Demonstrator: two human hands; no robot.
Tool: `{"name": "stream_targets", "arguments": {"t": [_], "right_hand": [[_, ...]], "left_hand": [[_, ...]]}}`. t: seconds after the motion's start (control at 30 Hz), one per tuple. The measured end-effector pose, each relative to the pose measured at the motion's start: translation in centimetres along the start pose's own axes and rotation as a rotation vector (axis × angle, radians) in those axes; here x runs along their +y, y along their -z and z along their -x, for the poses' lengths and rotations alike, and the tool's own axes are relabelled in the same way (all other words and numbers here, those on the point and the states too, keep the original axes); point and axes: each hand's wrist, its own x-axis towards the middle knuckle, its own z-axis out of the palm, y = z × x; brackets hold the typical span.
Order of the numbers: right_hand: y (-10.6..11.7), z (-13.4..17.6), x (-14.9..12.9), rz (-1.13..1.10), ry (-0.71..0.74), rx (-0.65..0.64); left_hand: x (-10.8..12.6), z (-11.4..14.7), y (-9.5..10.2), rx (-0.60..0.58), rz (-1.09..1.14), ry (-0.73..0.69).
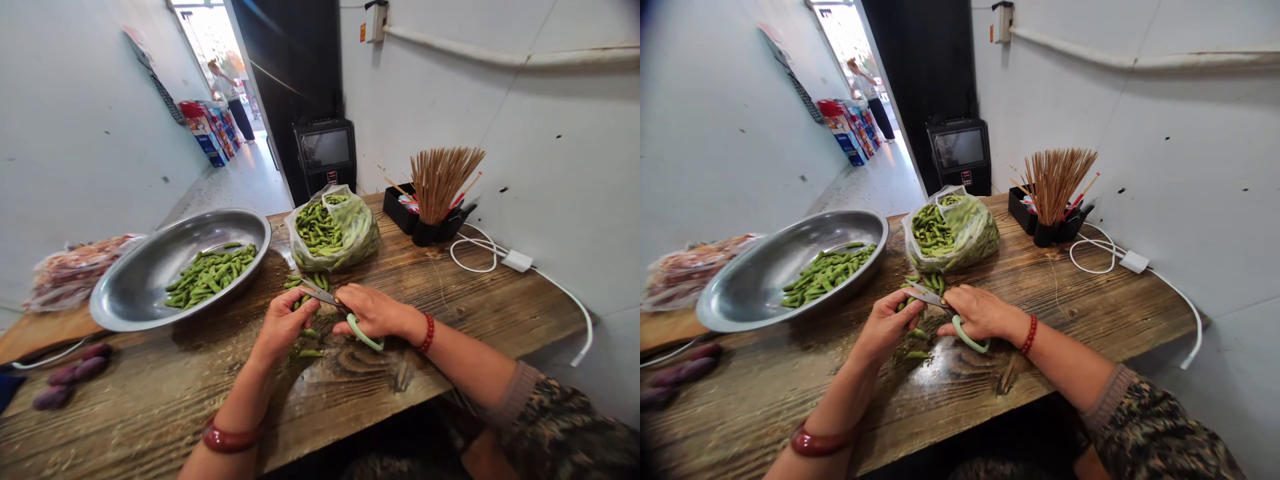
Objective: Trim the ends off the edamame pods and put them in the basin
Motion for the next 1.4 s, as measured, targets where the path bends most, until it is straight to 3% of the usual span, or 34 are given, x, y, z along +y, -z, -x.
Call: {"name": "stream_targets", "arguments": {"t": [0.67,0.8,0.97,1.13,1.4], "right_hand": [[0.3,-0.3,-0.1,-0.042,-0.026,-0.088],[0.0,-0.2,0.6,-0.086,-0.015,-0.069],[0.0,-0.2,1.1,-0.120,-0.055,0.028],[0.5,-0.1,0.8,-0.072,-0.036,0.095],[0.2,-0.1,0.8,-0.023,-0.013,0.084]], "left_hand": [[0.5,-0.1,0.7,-0.069,0.052,0.078],[0.3,-0.3,0.9,-0.012,0.029,0.092],[0.2,-0.5,0.9,0.105,0.235,0.149],[0.5,-0.7,1.1,0.123,0.448,0.119],[0.5,-0.5,0.5,0.072,0.563,0.145]]}}
